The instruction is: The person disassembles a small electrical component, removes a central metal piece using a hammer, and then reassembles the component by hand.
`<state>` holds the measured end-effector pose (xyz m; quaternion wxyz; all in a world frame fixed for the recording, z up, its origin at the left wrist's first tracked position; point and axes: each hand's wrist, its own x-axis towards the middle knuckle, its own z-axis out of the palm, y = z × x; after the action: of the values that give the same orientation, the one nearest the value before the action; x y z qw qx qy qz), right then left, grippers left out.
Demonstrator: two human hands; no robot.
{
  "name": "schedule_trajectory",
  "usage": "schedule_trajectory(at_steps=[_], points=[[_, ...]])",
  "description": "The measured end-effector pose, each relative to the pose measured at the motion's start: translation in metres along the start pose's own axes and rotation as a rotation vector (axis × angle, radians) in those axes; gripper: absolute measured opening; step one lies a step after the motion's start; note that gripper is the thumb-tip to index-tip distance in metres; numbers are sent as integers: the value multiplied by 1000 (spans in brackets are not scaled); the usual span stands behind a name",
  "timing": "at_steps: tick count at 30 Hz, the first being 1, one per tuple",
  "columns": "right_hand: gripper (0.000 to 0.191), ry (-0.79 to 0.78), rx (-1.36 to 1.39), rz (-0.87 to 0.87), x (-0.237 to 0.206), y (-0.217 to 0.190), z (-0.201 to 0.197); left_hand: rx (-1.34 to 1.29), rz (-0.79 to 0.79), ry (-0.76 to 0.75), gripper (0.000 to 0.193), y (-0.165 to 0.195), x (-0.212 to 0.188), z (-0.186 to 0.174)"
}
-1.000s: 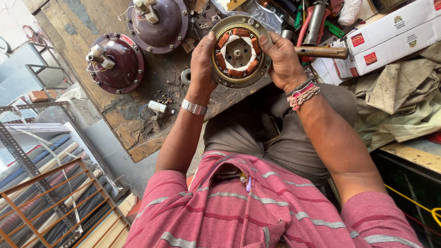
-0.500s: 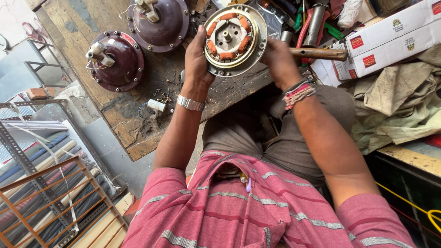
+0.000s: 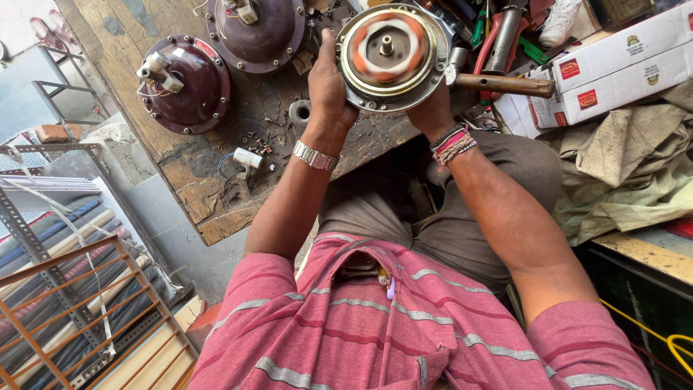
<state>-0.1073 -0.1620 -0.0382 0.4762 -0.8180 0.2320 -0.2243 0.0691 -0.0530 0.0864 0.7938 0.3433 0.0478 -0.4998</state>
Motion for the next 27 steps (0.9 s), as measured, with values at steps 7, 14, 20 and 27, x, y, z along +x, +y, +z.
schedule_trajectory(at_steps=[7, 14, 20, 27], points=[[39, -60, 38, -63, 7, 0, -12, 22, 41, 9, 46, -4, 4, -3], [37, 186, 928, 616, 24, -68, -55, 79, 46, -11, 46, -2, 8, -12], [36, 107, 959, 671, 28, -116, -60, 41, 51, -49, 43, -3, 11, -14], [66, 110, 1073, 590, 32, -147, -73, 43, 38, 19, 42, -2, 17, -18]])
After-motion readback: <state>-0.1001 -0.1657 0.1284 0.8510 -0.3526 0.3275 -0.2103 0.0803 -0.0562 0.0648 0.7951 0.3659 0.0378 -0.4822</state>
